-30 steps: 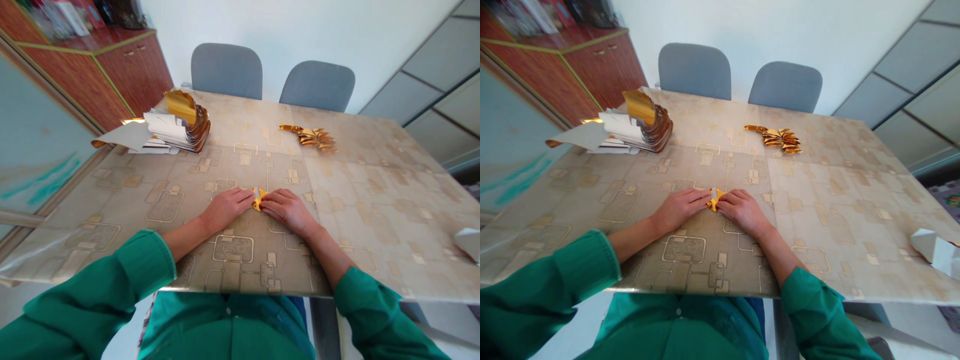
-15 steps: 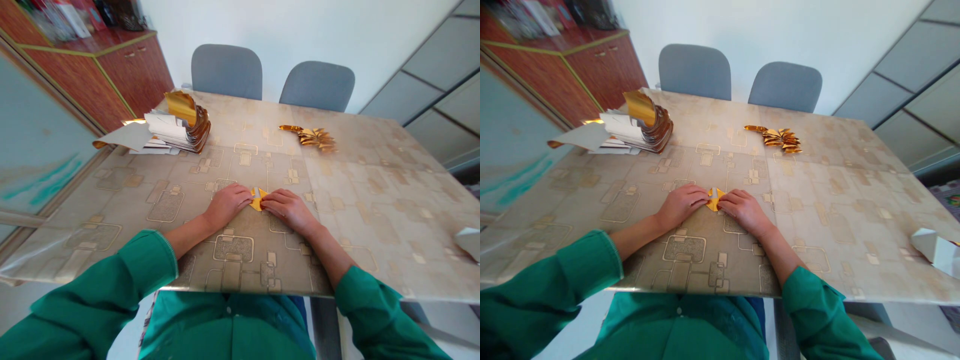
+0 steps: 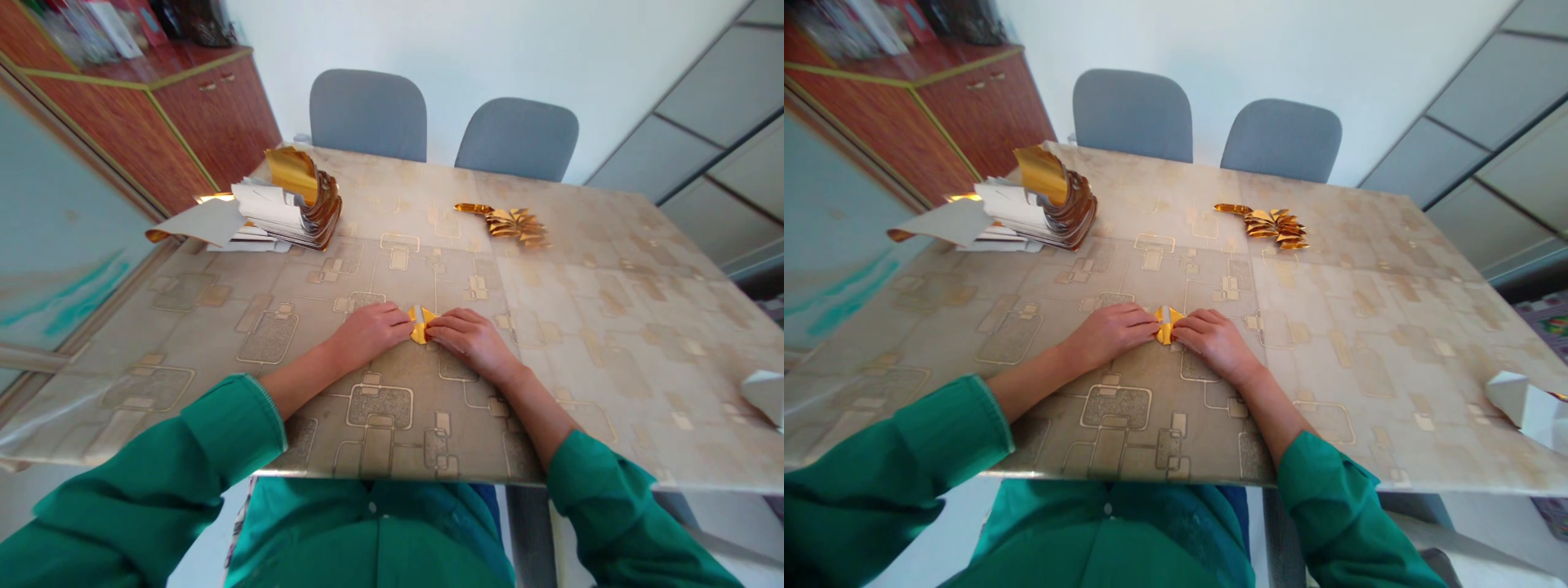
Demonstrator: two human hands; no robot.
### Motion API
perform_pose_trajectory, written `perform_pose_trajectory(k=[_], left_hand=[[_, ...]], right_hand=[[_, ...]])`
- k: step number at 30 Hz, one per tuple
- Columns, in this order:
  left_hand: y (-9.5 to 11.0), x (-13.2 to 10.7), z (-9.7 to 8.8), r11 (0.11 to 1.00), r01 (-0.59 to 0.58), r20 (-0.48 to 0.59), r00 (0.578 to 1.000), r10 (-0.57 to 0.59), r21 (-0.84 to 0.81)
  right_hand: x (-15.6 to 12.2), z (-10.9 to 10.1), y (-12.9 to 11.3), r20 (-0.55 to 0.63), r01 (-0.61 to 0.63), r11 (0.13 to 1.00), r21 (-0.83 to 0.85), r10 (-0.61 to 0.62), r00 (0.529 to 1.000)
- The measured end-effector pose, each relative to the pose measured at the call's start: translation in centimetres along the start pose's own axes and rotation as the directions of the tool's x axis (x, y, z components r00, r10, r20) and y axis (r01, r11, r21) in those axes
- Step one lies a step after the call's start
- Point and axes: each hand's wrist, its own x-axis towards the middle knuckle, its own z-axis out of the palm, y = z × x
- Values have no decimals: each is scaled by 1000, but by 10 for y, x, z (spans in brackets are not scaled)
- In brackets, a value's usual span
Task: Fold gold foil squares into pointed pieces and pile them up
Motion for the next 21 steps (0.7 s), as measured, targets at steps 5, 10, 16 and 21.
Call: perform_pose_trajectory(k=[5, 10, 16, 21], left_hand=[[3, -1, 2, 989, -40, 36, 999, 36, 146], [8, -3, 7, 991, 9, -39, 999, -4, 133], [13, 0, 8, 994, 111, -71, 991, -110, 20], [15, 3, 8, 964, 255, -77, 962, -261, -80]], right_hand=[[3, -3, -3, 8, -38, 999, 38, 38, 999], [3, -1, -3, -20, -45, 993, 110, 48, 999], [5, 5, -2, -35, -93, 994, 54, 95, 995], [7, 7, -2, -55, -146, 981, 126, 154, 987]])
